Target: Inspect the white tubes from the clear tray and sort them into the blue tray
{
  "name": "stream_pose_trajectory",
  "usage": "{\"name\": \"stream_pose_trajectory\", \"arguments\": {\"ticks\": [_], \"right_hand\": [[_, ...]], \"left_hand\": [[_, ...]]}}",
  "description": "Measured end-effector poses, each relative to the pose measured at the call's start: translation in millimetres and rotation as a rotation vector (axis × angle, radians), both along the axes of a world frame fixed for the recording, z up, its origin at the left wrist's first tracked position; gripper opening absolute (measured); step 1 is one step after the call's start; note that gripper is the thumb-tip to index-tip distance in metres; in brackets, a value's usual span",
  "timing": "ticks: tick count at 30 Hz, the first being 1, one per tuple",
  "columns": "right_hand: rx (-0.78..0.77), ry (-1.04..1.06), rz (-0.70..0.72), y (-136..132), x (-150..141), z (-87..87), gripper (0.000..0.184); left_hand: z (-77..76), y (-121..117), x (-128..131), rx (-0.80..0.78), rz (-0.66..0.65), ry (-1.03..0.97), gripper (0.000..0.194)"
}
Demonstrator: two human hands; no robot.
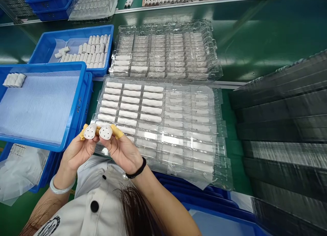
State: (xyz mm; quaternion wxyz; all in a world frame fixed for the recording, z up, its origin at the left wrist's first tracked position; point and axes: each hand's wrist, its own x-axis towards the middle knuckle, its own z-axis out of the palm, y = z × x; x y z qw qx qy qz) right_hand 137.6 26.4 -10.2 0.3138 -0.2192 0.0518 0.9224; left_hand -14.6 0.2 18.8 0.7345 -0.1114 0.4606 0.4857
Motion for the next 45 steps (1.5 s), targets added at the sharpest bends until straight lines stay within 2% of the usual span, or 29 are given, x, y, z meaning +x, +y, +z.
{"name": "stream_pose_trajectory", "arguments": {"ticks": [5,12,19,25,36,45], "right_hand": [[-0.065,0.002,-0.025,-1,-1,2.7,0.026],[-0.065,0.008,-0.036,-1,0,1.7,0.022],[-0.026,0.002,-0.035,-1,1,-1.2,0.02],[0.002,0.001,-0.033,-2,1,-2.5,0.021],[0.146,-0.111,-0.076,-5,0,7.1,0.022],[0.117,-0.134,-0.094,-7,-2,18.2,0.024]], "left_hand": [[-7.4,-3,-3,0.088,-0.055,-0.001,0.028],[-6.2,-1,-2,0.052,-0.015,-0.041,0.042],[-7.1,-3,0,0.083,-0.025,-0.021,0.035],[-5.4,-1,1,0.039,-0.003,-0.054,0.043],[3.3,0,7,-0.019,0.048,-0.173,0.041],[7.0,-2,8,-0.006,0.085,-0.234,0.039]]}}
